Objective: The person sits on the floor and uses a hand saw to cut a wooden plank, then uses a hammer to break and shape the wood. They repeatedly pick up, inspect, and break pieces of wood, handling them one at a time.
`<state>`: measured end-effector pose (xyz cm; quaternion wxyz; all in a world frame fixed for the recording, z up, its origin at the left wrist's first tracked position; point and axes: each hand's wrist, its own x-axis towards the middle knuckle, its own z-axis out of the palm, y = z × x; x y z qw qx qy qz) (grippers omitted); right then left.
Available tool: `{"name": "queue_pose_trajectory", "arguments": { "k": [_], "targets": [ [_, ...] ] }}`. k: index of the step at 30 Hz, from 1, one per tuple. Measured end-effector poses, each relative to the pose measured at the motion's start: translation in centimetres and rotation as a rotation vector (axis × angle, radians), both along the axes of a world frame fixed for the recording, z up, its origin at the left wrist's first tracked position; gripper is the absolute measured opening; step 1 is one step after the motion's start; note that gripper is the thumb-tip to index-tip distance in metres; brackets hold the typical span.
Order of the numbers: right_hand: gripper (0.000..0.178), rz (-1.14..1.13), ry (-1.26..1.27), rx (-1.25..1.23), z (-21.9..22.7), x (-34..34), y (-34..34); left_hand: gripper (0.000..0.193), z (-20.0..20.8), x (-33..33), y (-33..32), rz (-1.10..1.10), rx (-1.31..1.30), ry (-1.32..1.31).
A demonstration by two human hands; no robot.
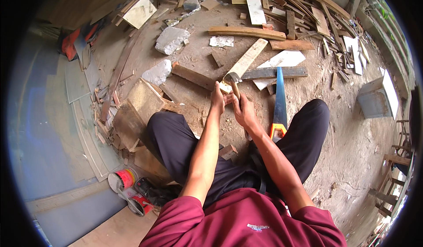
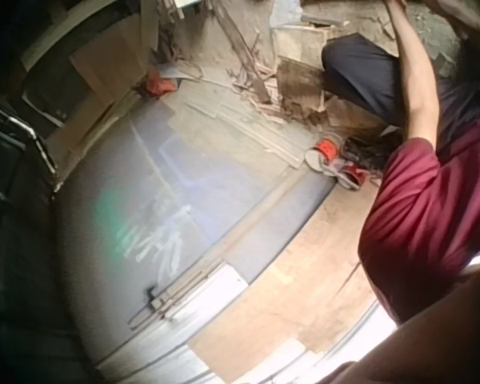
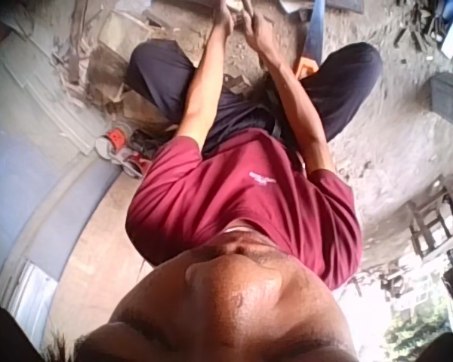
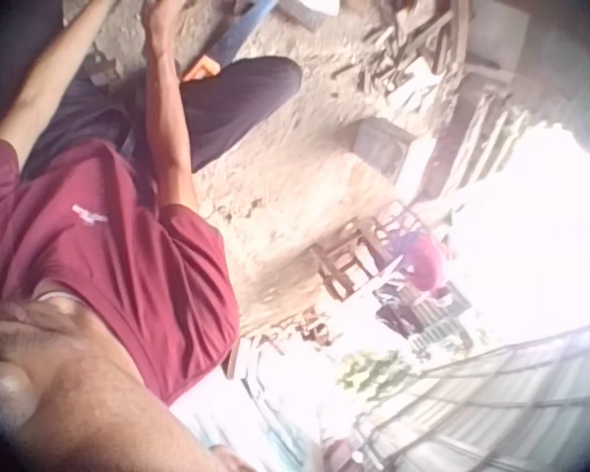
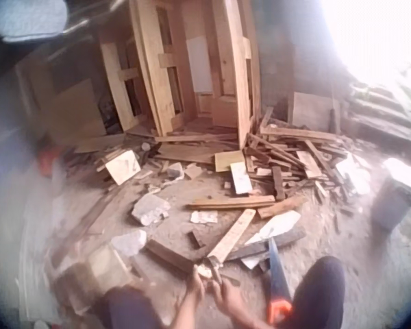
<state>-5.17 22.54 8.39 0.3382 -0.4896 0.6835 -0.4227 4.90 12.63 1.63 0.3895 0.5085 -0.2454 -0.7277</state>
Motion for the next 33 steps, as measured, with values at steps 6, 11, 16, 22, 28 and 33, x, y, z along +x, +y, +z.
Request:
{"name": "queue_pose_trajectory", "arguments": {
  "k": [6,11,16,22,28,33],
  "targets": [
    [0.032,0.137,0.084,0.118,-0.2,0.4,-0.4,0.063,-2.9,1.4,-1.2,-0.034,-0.016,-0.065],
    [0.032,0.032,0.048,0.097,1.0,-0.9,0.3,0.066,-2.1,0.2,0.3,0.014,-0.002,0.005],
    [0.035,0.123,0.111,0.103,0.4,-1.9,-0.4,0.062,-1.3,-0.2,0.2,-0.034,0.037,-0.036],
    [0.035,0.075,0.025,0.044,2.1,-1.1,0.4,0.061,-0.1,0.1,0.9,-0.062,-0.031,-0.031],
    [0.030,-0.233,0.049,-0.011,-4.4,-2.5,3.0,0.068,-0.6,-0.2,0.5,-0.143,0.060,-0.046],
    [0.034,-0.411,0.239,0.146,-8.2,-4.9,2.4,0.070,-3.0,0.1,0.7,-0.028,0.130,0.034]
  ]
}}
